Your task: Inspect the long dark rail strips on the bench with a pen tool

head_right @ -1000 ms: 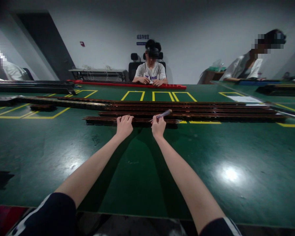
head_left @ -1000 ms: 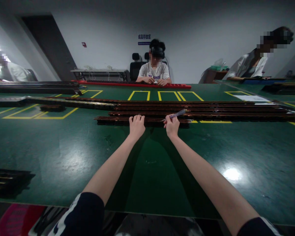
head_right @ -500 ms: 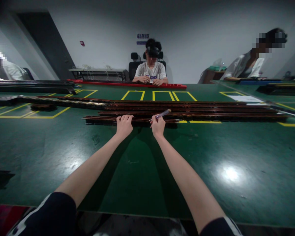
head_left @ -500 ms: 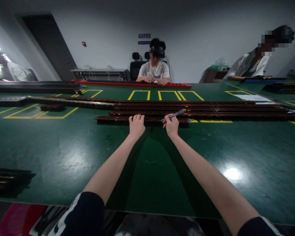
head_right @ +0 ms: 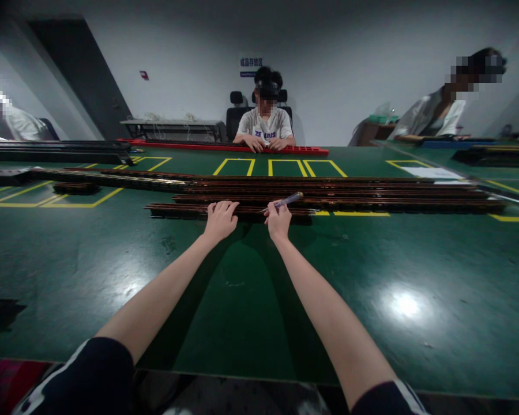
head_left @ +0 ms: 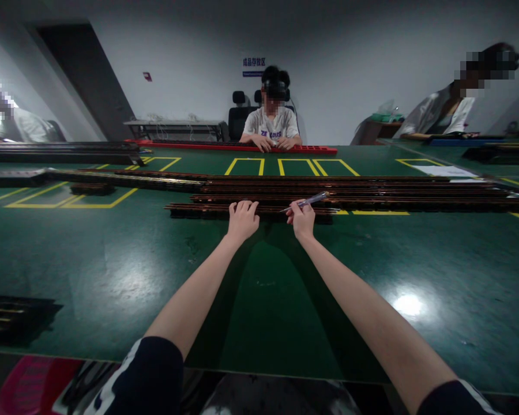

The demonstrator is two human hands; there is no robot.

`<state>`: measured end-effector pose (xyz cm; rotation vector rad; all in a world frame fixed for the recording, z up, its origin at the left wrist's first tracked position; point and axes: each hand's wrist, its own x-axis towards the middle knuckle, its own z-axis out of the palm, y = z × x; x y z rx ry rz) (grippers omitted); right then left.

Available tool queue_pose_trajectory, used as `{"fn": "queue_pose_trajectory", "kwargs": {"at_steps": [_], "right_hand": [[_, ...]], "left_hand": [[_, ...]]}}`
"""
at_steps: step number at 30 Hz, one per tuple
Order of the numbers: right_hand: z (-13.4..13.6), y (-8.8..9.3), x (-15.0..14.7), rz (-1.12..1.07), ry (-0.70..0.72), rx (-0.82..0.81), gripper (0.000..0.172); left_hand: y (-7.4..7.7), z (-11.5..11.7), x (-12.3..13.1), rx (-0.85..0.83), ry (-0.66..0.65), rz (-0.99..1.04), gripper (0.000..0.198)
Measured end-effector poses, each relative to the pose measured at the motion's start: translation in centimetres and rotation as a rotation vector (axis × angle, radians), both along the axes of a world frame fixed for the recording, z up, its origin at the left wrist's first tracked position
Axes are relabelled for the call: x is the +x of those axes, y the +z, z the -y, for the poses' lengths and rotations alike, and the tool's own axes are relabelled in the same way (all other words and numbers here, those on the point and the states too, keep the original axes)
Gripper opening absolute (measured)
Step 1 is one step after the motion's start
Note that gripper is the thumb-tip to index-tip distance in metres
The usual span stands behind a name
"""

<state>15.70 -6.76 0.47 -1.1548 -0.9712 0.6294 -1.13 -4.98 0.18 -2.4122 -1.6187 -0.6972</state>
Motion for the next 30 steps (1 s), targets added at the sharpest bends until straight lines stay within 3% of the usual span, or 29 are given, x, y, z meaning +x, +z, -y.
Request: {"fn": "queue_pose_trajectory", "kwargs": {"at_steps": [8,30], "right_hand": [[0.09,0.06,0.06,0.016,0.009,0.000,0.011],[0.06,0.09,0.06,0.037,0.012,-0.016,0.010]], "left_hand": [[-0.82,-0.66,-0.05,0.037,-0.002,-0.006,0.046],[-0.91,-0.46,0.10,0.073,0.015,-0.026,0.040]]}}
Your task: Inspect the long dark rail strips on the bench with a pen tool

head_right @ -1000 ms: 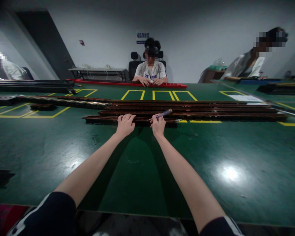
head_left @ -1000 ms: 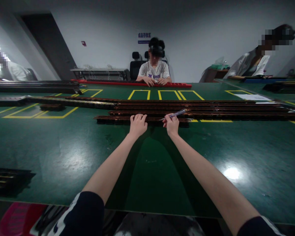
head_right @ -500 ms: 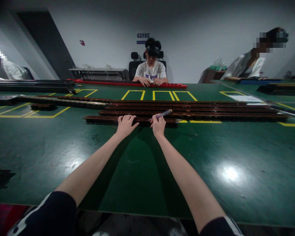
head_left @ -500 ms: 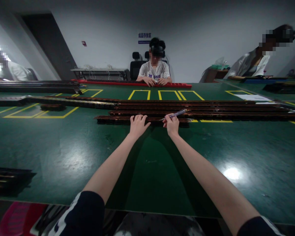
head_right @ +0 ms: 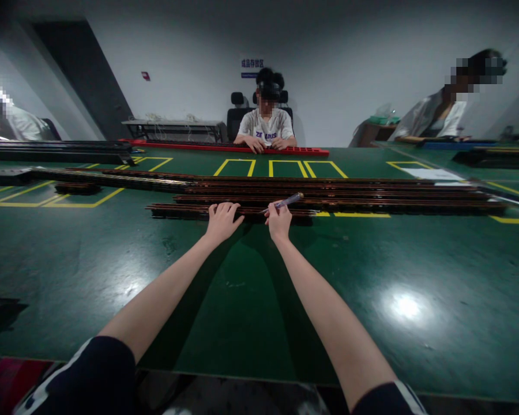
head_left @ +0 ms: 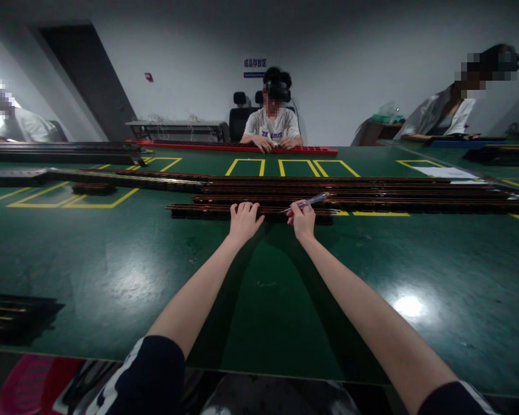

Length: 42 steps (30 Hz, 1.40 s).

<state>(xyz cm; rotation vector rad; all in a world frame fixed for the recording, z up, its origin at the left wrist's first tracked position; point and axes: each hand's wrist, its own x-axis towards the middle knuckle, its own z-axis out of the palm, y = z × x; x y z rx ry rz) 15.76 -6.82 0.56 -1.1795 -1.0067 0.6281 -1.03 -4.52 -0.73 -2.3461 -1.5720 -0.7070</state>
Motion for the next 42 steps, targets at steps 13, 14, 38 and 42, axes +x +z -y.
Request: {"fn": "queue_pose_trajectory", "kwargs": {"at_steps": [13,14,38,42], "right_hand": [[0.26,0.12,-0.13,0.012,0.035,0.004,0.014],[0.32,0.16,-0.13,0.011,0.045,0.006,0.014],[0.20,0.01,-0.21,0.017,0.043,-0.002,0.015],[0.24,0.10,-0.21,0.021,0.050,-0.005,0.014]], "left_hand": [[0.52,0.34,0.03,-0.037,0.024,0.014,0.038],[0.55,0.37,0.02,-0.041,0.026,0.018,0.038],[0.04,0.02,-0.06,0.003,0.018,0.019,0.041],[-0.02,-0.03,-0.08,0.015,0.013,0.016,0.042]]}}
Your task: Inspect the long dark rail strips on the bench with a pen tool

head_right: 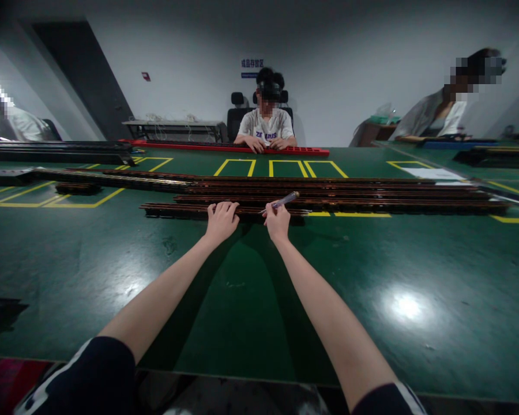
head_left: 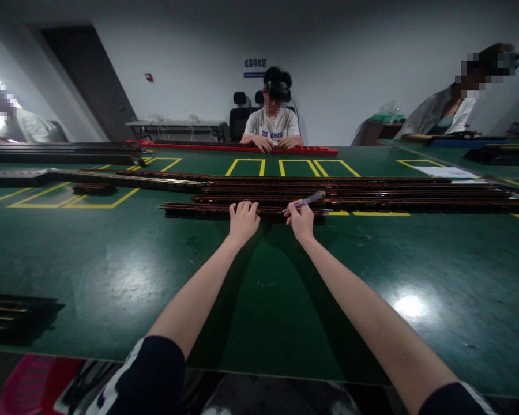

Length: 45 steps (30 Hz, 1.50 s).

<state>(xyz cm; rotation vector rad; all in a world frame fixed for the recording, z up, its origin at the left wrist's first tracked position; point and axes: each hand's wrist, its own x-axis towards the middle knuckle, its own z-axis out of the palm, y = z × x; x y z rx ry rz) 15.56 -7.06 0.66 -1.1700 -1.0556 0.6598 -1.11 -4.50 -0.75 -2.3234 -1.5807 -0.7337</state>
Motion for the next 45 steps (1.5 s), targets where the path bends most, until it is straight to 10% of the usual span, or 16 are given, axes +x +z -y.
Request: {"fn": "queue_pose_trajectory", "kwargs": {"at_steps": [45], "right_hand": [[0.07,0.07,0.11,-0.003,-0.087,-0.005,0.014]], "left_hand": [[0.57,0.55,-0.01,-0.046,0.044,-0.012,0.049]]}}
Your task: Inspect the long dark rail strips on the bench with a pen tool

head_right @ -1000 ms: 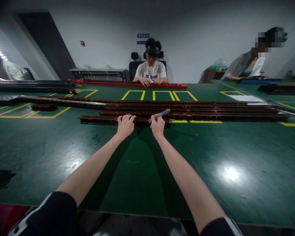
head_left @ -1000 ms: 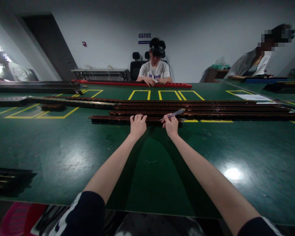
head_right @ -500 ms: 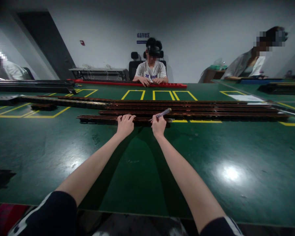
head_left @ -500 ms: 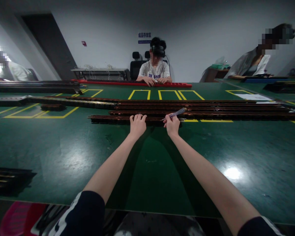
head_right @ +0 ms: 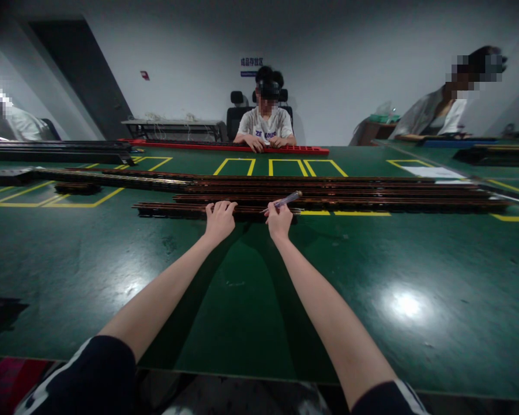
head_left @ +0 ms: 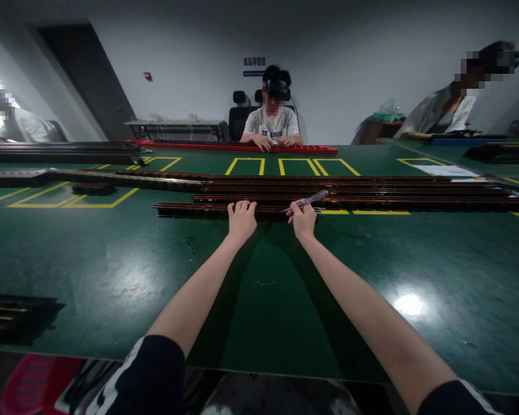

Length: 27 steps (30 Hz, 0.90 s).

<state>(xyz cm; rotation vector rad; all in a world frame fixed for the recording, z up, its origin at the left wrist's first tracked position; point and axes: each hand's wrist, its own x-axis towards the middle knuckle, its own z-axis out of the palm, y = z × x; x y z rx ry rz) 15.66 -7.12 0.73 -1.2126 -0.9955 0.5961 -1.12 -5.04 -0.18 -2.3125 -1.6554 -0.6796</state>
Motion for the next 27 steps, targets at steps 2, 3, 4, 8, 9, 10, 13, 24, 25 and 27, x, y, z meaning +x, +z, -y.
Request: {"fn": "queue_pose_trajectory", "kwargs": {"at_steps": [2,3,4,8,9,10,13,24,25,27], "right_hand": [[-0.06,0.05,0.05,-0.014,-0.046,-0.012,0.014],[-0.04,0.11,0.07,-0.018,-0.064,-0.016,0.014],[-0.01,0.17,0.08,-0.020,-0.073,-0.017,0.014],[0.15,0.23,0.13,-0.027,-0.041,-0.007,0.013],[0.13,0.17,0.15,-0.033,-0.025,-0.001,0.012],[0.09,0.10,0.16,-0.039,-0.013,0.004,0.012],[-0.06,-0.11,0.20,-0.047,-0.005,0.009,0.011],[0.34,0.31,0.11,-0.064,0.001,0.017,0.011],[0.32,0.30,0.10,-0.071,-0.001,0.018,0.012],[0.24,0.27,0.08,-0.087,-0.008,0.020,0.012]], "left_hand": [[-0.03,-0.01,0.04,0.004,0.005,0.006,0.050],[-0.04,-0.02,0.06,0.005,0.006,0.008,0.050],[-0.05,-0.04,0.06,0.006,0.005,0.012,0.050],[0.00,-0.07,0.02,-0.005,-0.009,0.017,0.049],[0.03,-0.06,0.00,-0.007,-0.008,0.018,0.049],[0.06,-0.04,-0.02,-0.009,-0.009,0.019,0.049],[0.17,0.04,-0.05,-0.011,-0.015,0.030,0.048],[0.07,-0.23,-0.11,-0.025,-0.119,0.040,0.043],[0.00,-0.28,-0.11,-0.025,-0.125,0.044,0.043],[-0.14,-0.39,-0.10,-0.025,-0.132,0.054,0.042]]}}
